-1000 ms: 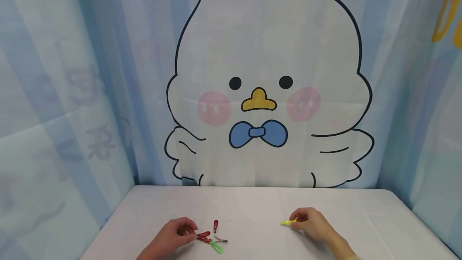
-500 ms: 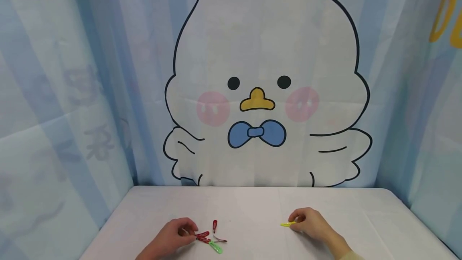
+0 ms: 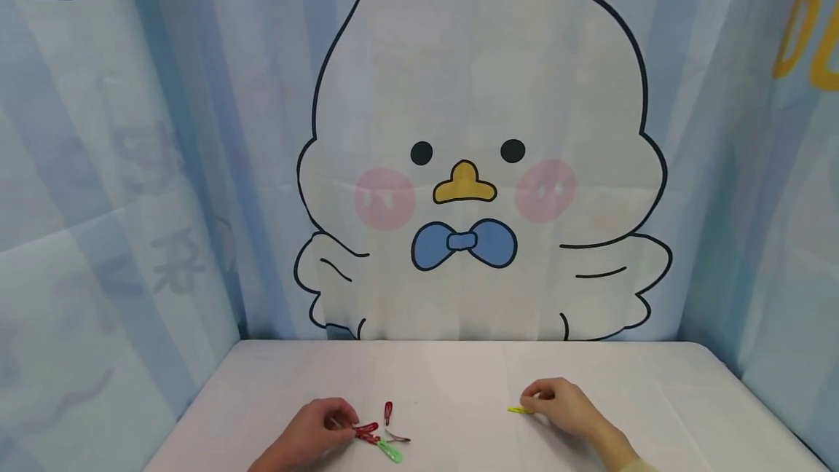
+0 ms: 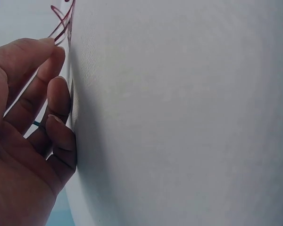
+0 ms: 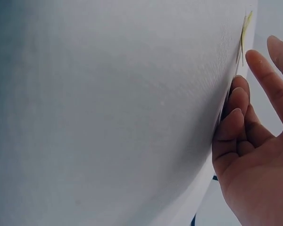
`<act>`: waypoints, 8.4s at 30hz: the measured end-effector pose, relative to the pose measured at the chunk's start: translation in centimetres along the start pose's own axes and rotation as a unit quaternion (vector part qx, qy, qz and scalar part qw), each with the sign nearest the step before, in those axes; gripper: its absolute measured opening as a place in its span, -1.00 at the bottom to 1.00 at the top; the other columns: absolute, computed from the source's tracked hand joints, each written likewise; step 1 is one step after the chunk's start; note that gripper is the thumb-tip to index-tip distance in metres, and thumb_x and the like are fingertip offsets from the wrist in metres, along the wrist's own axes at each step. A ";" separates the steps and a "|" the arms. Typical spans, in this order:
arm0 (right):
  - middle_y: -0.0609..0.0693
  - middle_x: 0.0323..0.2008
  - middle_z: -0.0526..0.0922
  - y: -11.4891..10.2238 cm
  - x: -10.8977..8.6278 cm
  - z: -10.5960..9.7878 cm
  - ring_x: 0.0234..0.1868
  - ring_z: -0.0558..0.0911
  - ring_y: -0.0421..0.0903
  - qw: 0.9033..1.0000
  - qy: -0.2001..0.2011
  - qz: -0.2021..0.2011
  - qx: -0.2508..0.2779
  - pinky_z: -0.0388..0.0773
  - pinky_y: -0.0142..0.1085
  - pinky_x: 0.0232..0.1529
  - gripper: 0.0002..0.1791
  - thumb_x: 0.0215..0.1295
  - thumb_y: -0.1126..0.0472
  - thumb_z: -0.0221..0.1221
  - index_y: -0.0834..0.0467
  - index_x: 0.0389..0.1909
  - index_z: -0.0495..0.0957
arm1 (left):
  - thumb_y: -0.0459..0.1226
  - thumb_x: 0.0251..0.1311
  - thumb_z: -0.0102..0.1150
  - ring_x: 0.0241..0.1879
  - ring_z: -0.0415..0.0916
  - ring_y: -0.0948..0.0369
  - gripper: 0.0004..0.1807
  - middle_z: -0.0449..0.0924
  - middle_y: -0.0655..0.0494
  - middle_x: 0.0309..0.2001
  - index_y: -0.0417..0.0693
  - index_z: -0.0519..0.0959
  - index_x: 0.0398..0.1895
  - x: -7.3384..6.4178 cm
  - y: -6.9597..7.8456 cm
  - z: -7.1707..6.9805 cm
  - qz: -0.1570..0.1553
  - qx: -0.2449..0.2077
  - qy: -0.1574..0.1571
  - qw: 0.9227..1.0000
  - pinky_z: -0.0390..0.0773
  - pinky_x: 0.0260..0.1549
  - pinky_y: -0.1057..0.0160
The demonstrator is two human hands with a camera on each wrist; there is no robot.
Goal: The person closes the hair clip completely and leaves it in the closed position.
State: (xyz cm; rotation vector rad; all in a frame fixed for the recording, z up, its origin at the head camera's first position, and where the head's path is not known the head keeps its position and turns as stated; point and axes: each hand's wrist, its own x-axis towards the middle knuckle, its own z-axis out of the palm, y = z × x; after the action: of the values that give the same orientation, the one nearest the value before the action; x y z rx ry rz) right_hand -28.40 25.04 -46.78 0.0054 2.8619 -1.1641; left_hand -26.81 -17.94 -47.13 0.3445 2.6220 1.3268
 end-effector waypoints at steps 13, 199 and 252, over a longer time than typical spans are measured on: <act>-0.10 -0.42 0.57 -0.2 -0.4 -0.3 -0.40 0.47 -0.11 1.000 0.023 -0.014 0.016 0.41 -0.21 -0.35 -0.88 0.28 0.14 0.35 0.09 -0.23 0.73 | -0.33 0.21 0.35 -0.36 0.44 0.17 -0.96 0.57 0.16 -0.38 -0.11 0.66 -0.33 -0.1 0.0 -0.1 -0.004 0.006 0.023 1.000 0.52 -0.32 0.16; -0.13 -0.38 0.68 -9.0 -6.8 4.9 -0.42 0.57 -0.26 0.942 0.032 -0.261 0.208 0.55 -0.36 -0.37 -0.88 0.23 0.32 0.39 0.15 -0.23 0.69 | -0.33 0.25 0.33 -0.32 0.59 0.18 -0.77 0.66 0.10 -0.30 -0.31 0.61 -0.11 -0.7 8.8 8.2 0.036 -0.266 0.062 0.961 0.59 -0.29 0.20; -0.18 -0.44 0.60 -5.2 -5.8 1.1 -0.44 0.50 -0.26 0.966 0.122 -0.187 0.133 0.48 -0.37 -0.39 -0.82 0.12 0.29 0.47 0.11 -0.26 0.70 | -0.32 0.29 0.30 -0.22 0.56 0.13 -0.77 0.67 0.07 -0.21 -0.30 0.59 -0.09 -1.8 2.8 1.6 -0.009 -0.149 0.125 0.981 0.57 -0.19 0.14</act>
State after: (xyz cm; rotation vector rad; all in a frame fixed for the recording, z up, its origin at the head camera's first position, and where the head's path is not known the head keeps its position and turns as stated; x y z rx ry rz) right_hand -22.68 20.69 -43.67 -0.4285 2.9698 -1.7234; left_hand -24.34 -15.60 -45.75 0.1152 2.5482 1.8325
